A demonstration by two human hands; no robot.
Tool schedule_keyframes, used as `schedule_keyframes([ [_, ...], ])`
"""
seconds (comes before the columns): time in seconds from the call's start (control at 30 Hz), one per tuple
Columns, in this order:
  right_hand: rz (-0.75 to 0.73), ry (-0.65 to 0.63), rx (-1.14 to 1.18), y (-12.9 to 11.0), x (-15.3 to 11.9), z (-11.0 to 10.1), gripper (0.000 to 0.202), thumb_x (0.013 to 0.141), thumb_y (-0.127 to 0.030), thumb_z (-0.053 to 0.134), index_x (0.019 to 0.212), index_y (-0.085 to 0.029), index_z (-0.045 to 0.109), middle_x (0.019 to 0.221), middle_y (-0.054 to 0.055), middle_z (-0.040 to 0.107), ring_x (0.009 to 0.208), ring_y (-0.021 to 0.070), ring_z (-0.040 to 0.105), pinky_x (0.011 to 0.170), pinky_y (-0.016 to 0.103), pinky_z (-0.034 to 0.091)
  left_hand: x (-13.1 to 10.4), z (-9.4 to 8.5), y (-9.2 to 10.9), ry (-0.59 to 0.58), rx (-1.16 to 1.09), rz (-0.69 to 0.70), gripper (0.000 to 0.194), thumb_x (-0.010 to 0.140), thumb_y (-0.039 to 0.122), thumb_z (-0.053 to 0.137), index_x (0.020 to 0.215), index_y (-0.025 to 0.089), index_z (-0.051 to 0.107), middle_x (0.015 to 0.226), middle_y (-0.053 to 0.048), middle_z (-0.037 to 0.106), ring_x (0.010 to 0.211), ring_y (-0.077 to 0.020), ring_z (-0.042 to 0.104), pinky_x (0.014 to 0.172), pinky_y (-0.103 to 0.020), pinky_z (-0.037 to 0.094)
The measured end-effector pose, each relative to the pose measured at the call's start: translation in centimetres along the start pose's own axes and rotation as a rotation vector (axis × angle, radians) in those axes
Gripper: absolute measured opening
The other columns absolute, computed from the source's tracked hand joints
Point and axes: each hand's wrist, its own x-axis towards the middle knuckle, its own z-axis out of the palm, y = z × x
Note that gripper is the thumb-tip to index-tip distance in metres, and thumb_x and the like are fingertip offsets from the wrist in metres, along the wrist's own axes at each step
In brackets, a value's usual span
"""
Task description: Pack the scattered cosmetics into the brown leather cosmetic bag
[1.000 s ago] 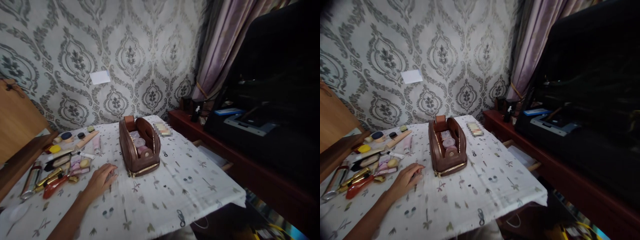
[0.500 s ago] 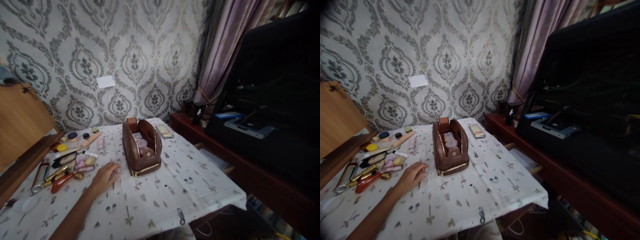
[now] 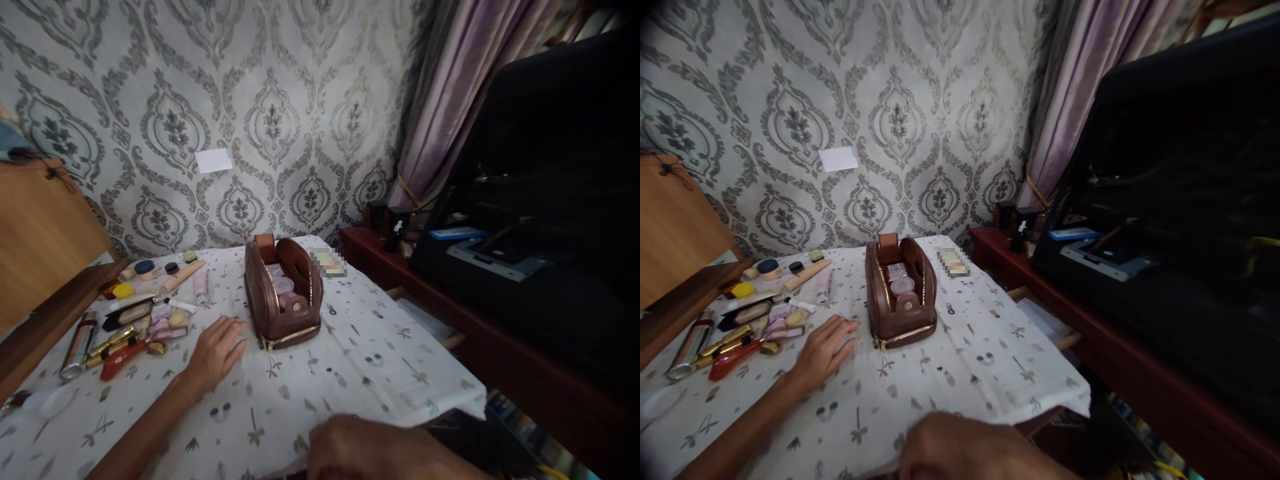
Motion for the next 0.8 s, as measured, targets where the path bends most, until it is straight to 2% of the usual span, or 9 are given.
schedule_keyframes([
  [0.07, -0.099, 0.138, -0.045, 0.0, 0.6, -3.0, 0.021, 0.095, -0.018, 0.05, 0.102, -0.021, 0.069, 0.098, 0.005, 0.07, 0.093, 0.0187, 0.066, 0.085, 0.032, 0.052, 2.0, -0.6, 2.3, 0.105, 0.064, 0.164, 0.021, 0.096, 0.021, 0.049, 0.112, 0.014, 0.06, 0.092, -0.01, 0.069, 0.088, -0.0231, 0.062, 0.079, -0.036, 0.051],
  [0.13, -0.164, 0.439, -0.126, 0.2, 1.9, -5.8, 0.024, 0.097, -0.022, 0.044, 0.107, -0.02, 0.066, 0.1, 0.007, 0.067, 0.09, 0.0183, 0.065, 0.084, 0.033, 0.052, 4.3, -0.5, 4.5, 0.143, 0.134, 0.269, 0.026, 0.095, 0.021, 0.05, 0.119, 0.014, 0.057, 0.105, -0.013, 0.07, 0.101, -0.0261, 0.062, 0.09, -0.042, 0.049],
  [0.17, -0.173, 0.614, -0.186, 0.6, 2.9, -7.1, 0.025, 0.097, -0.022, 0.044, 0.111, -0.021, 0.064, 0.105, 0.009, 0.065, 0.095, 0.0199, 0.064, 0.087, 0.035, 0.052, 5.4, -0.1, 5.5, 0.145, 0.167, 0.281, 0.029, 0.096, 0.021, 0.048, 0.123, 0.013, 0.056, 0.112, -0.015, 0.069, 0.108, -0.0271, 0.061, 0.095, -0.044, 0.047],
  [0.23, -0.059, 0.931, -0.316, 1.6, 5.2, -9.0, 0.031, 0.094, -0.023, 0.047, 0.124, -0.019, 0.057, 0.116, 0.014, 0.059, 0.107, 0.0252, 0.06, 0.092, 0.042, 0.051, 7.1, 1.1, 6.9, 0.122, 0.224, 0.23, 0.036, 0.097, 0.02, 0.044, 0.131, 0.01, 0.051, 0.121, -0.019, 0.066, 0.121, -0.0294, 0.056, 0.102, -0.049, 0.044],
  [0.27, 0.018, 1.015, -0.358, 2.3, 6.4, -9.6, 0.04, 0.091, -0.024, 0.052, 0.13, -0.017, 0.052, 0.125, 0.017, 0.054, 0.115, 0.0285, 0.055, 0.097, 0.046, 0.049, 7.7, 1.9, 7.4, 0.11, 0.25, 0.185, 0.038, 0.097, 0.019, 0.043, 0.133, 0.008, 0.048, 0.124, -0.02, 0.065, 0.124, -0.0307, 0.054, 0.104, -0.052, 0.042],
  [0.37, 0.17, 1.072, -0.396, 4.2, 9.0, -10.5, 0.062, 0.081, -0.024, 0.061, 0.139, -0.014, 0.041, 0.137, 0.021, 0.044, 0.128, 0.0349, 0.046, 0.101, 0.052, 0.046, 8.3, 3.7, 7.8, 0.087, 0.279, 0.084, 0.041, 0.095, 0.011, 0.041, 0.135, 0.003, 0.045, 0.12, -0.022, 0.066, 0.12, -0.0304, 0.057, 0.108, -0.057, 0.037],
  [0.47, 0.212, 1.132, -0.344, 5.3, 9.9, -10.2, 0.062, 0.079, -0.018, 0.055, 0.139, -0.016, 0.04, 0.136, 0.018, 0.046, 0.123, 0.0338, 0.051, 0.095, 0.05, 0.051, 7.5, 4.1, 7.7, 0.098, 0.178, 0.088, 0.033, 0.095, 0.005, 0.039, 0.124, 0.011, 0.054, 0.095, -0.011, 0.071, 0.098, -0.0224, 0.064, 0.112, -0.057, 0.034],
  [0.6, 0.099, 1.237, -0.244, 5.9, 10.0, -9.6, 0.061, 0.077, -0.014, 0.049, 0.138, -0.019, 0.042, 0.128, 0.015, 0.053, 0.116, 0.0298, 0.056, 0.094, 0.046, 0.051, 6.4, 3.5, 7.5, 0.123, 0.091, 0.168, 0.023, 0.096, 0.008, 0.042, 0.106, 0.016, 0.062, 0.083, -0.003, 0.069, 0.089, -0.0181, 0.064, 0.115, -0.057, 0.029],
  [0.8, -0.083, 1.293, -0.203, 7.8, 10.5, -9.0, 0.049, 0.084, -0.021, 0.05, 0.133, -0.02, 0.047, 0.126, 0.013, 0.056, 0.117, 0.0276, 0.054, 0.095, 0.045, 0.05, 6.4, 3.8, 6.9, 0.16, 0.05, 0.176, 0.019, 0.094, 0.006, 0.048, 0.102, 0.012, 0.064, 0.085, -0.004, 0.072, 0.089, -0.0166, 0.064, 0.119, -0.05, 0.024],
])
